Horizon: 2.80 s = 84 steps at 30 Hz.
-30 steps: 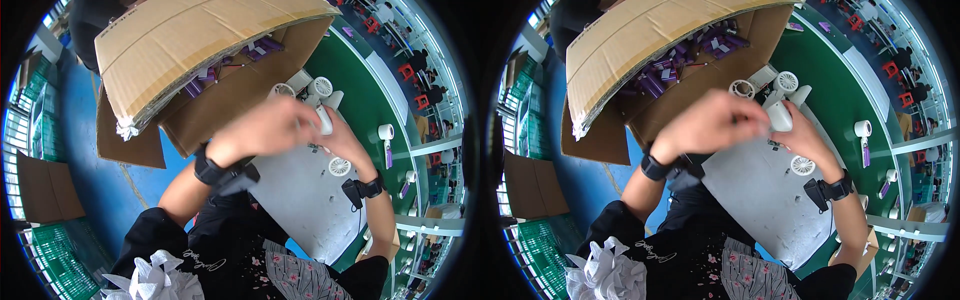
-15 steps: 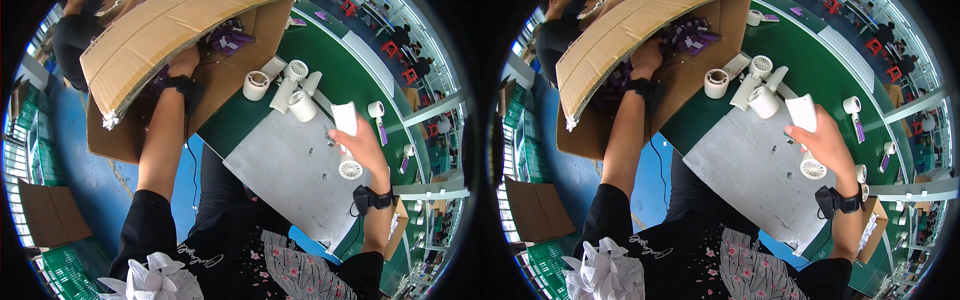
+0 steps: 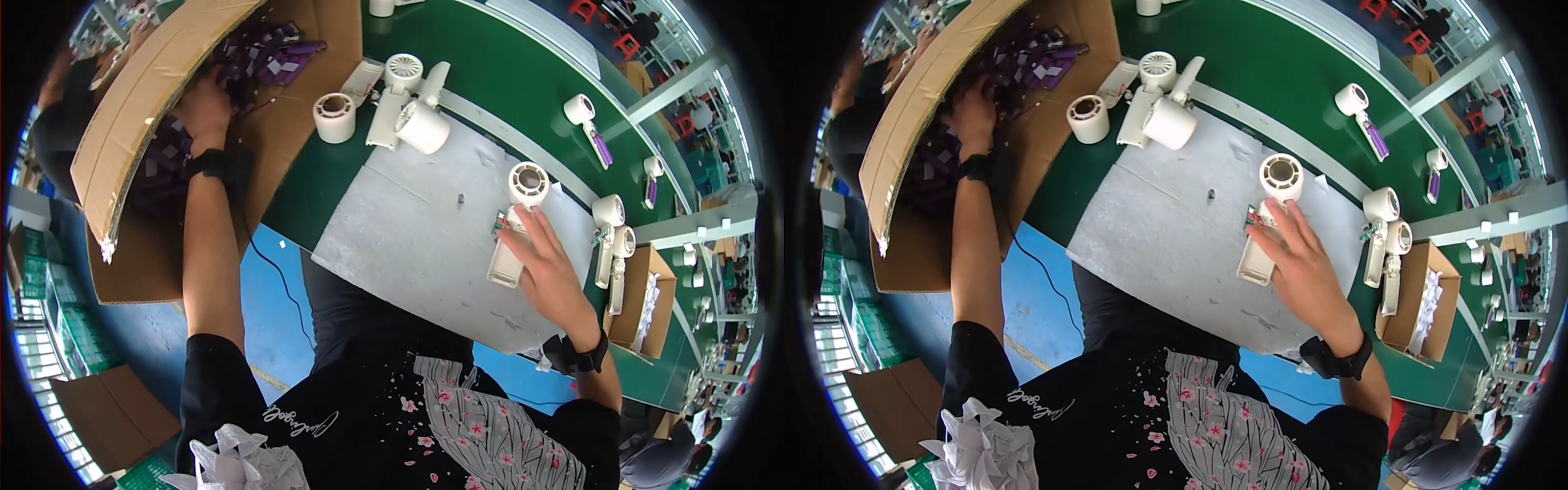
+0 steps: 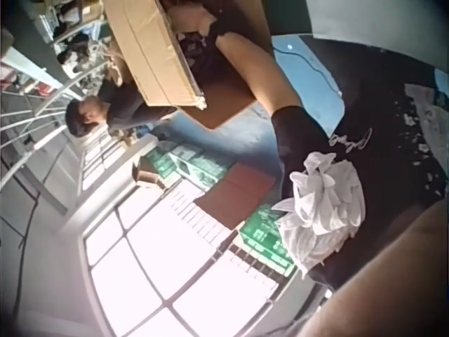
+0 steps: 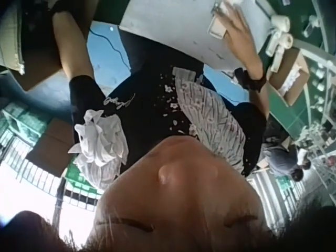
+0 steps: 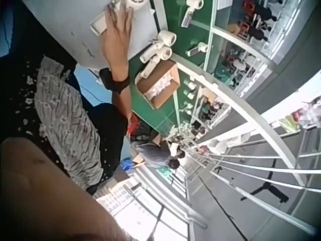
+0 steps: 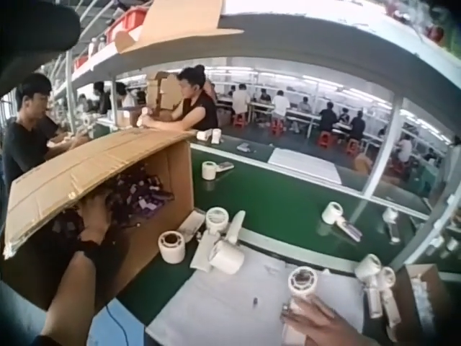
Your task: The person connects a battery pack to a circuit board by hand, fits the board into a plastic fan housing, and presses the battery pack into the handle before repeating the process.
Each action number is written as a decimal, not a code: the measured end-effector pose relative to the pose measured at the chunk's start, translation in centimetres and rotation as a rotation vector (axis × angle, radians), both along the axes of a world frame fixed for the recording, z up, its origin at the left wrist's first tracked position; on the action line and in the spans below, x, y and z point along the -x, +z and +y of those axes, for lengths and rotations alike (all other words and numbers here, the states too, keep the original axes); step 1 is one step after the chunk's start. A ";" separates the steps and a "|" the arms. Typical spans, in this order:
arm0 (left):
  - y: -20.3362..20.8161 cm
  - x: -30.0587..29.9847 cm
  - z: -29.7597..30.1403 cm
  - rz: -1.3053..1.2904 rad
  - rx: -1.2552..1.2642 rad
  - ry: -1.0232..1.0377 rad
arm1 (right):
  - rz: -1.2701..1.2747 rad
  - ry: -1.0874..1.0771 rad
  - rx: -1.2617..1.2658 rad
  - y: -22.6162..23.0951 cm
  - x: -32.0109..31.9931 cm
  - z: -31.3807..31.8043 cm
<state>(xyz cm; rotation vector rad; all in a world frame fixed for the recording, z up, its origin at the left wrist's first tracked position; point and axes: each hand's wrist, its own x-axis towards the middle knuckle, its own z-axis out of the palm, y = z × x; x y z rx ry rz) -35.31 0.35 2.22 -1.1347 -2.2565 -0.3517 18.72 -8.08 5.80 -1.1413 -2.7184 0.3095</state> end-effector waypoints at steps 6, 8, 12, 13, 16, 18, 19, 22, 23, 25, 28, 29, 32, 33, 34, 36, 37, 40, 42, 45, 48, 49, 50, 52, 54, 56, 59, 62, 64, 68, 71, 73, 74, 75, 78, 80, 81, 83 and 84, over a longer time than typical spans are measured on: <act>3.0 -6.8 -2.2 0.028 -0.423 -0.517 | 0.114 -0.087 0.232 0.3 -0.8 -1.6; 4.9 -12.9 -4.1 -0.132 -0.458 -0.799 | 0.237 -0.116 0.244 1.0 -1.1 -1.6; 7.2 -24.2 -6.9 -0.352 -0.082 -1.352 | 0.565 -0.186 0.227 1.9 -0.5 -2.0; 7.2 -26.8 -7.3 -0.437 0.020 -1.472 | 0.678 -0.209 0.193 2.0 0.3 -2.1; 5.6 -32.4 -6.8 -0.425 0.125 -1.724 | 0.702 -0.258 0.196 1.9 0.4 -1.4; 4.2 -33.9 -6.1 -0.437 0.115 -1.774 | 0.507 -0.330 0.270 1.3 0.2 -0.9; 3.7 -34.5 -5.5 -0.483 0.033 -1.800 | 0.509 -0.338 0.272 1.1 -0.3 -0.5; 2.8 -35.3 -4.4 -0.585 -0.121 -1.855 | 0.498 -0.546 0.536 0.5 -2.1 0.7; 2.7 -34.6 -4.1 -0.697 -0.036 -1.752 | 0.502 -0.564 0.538 0.2 -2.7 1.0; 2.1 -33.4 -3.8 -0.901 0.140 -1.515 | 0.819 -0.630 0.577 -0.7 -3.6 1.5; 0.1 -33.8 -3.4 -1.037 0.393 -1.563 | 0.939 -0.603 0.567 -2.0 -2.3 1.3; -0.1 -33.9 -3.2 -1.100 0.512 -1.577 | 0.895 -0.535 0.533 -2.3 -1.1 1.4; -0.1 -34.0 -1.4 -1.161 0.708 -1.599 | 0.769 -0.360 0.316 -3.7 -0.2 1.9; -0.1 -34.1 -0.9 -1.190 0.802 -1.611 | 0.680 -0.248 0.129 -4.3 -0.2 2.0; -0.3 -34.1 -0.7 -1.200 0.810 -1.610 | 0.586 -0.134 -0.055 -4.6 -0.1 2.2; -0.9 -33.9 -0.5 -1.292 0.794 -1.665 | 0.571 -0.145 -0.064 -4.8 0.0 2.1; -1.2 -33.8 -0.5 -1.342 0.785 -1.691 | 0.558 -0.151 -0.081 -4.8 0.1 1.8; -1.7 -33.5 -0.5 -1.353 0.701 -1.757 | 0.553 -0.185 -0.090 -4.9 0.2 1.5; -2.0 -33.4 -0.6 -1.365 0.653 -1.781 | 0.583 -0.230 -0.101 -5.1 0.2 1.5; -2.3 -33.3 -0.8 -1.398 0.578 -1.813 | 0.574 -0.235 -0.074 -5.0 0.3 1.5; -2.1 -33.3 -0.8 -1.426 0.594 -1.772 | 0.572 -0.239 -0.038 -4.9 0.2 1.5; -2.0 -33.2 -0.8 -1.432 0.602 -1.757 | 0.577 -0.242 -0.019 -4.8 0.2 1.6; -2.0 -33.3 -0.8 -1.439 0.600 -1.751 | 0.583 -0.245 0.000 -4.8 0.3 1.6; -2.1 -33.4 -0.9 -1.460 0.588 -1.758 | 0.585 -0.264 0.017 -4.7 0.4 1.5; -2.3 -33.4 -1.0 -1.473 0.581 -1.758 | 0.593 -0.308 0.038 -4.7 0.5 1.4; -2.5 -33.4 -1.1 -1.413 0.523 -1.800 | 0.581 -0.312 0.054 -4.5 0.6 1.3; -2.3 -33.4 -1.2 -1.413 0.540 -1.792 | 0.558 -0.328 0.078 -4.4 0.5 1.2; -1.5 -33.1 -1.1 -1.470 0.628 -1.734 | 0.557 -0.338 0.065 -4.8 0.5 0.9; -1.2 -32.8 -1.0 -1.510 0.672 -1.674 | 0.538 -0.309 0.059 -4.6 0.5 1.1; -1.2 -32.5 -1.1 -1.487 0.708 -1.647 | 0.498 -0.248 0.052 -4.2 0.5 1.5; -1.7 -32.5 -1.1 -1.405 0.652 -1.705 | 0.495 -0.245 0.062 -4.2 0.6 1.5; -2.1 -32.4 -1.1 -1.277 0.524 -1.811 | 0.496 -0.273 0.047 -4.4 0.7 1.5; -2.1 -32.5 -1.2 -1.275 0.522 -1.812 | 0.496 -0.287 0.039 -4.4 0.7 1.5; -2.1 -32.6 -1.3 -1.268 0.484 -1.789 | 0.496 -0.286 0.036 -4.4 0.7 1.5; -2.0 -32.7 -1.6 -1.256 0.408 -1.743 | 0.477 -0.233 0.042 -4.2 0.5 1.6; -1.5 -32.4 -1.6 -1.236 0.553 -1.750 | 0.473 -0.239 0.041 -4.2 0.4 1.5; -1.4 -32.4 -1.6 -1.225 0.625 -1.752 | 0.472 -0.244 0.042 -4.2 0.4 1.5; -1.3 -32.5 -2.0 -1.295 0.606 -1.756 | 0.474 -0.244 0.043 -4.2 0.5 1.5; -1.3 -32.7 -2.1 -1.366 0.589 -1.760 | 0.473 -0.245 0.044 -4.2 0.5 1.5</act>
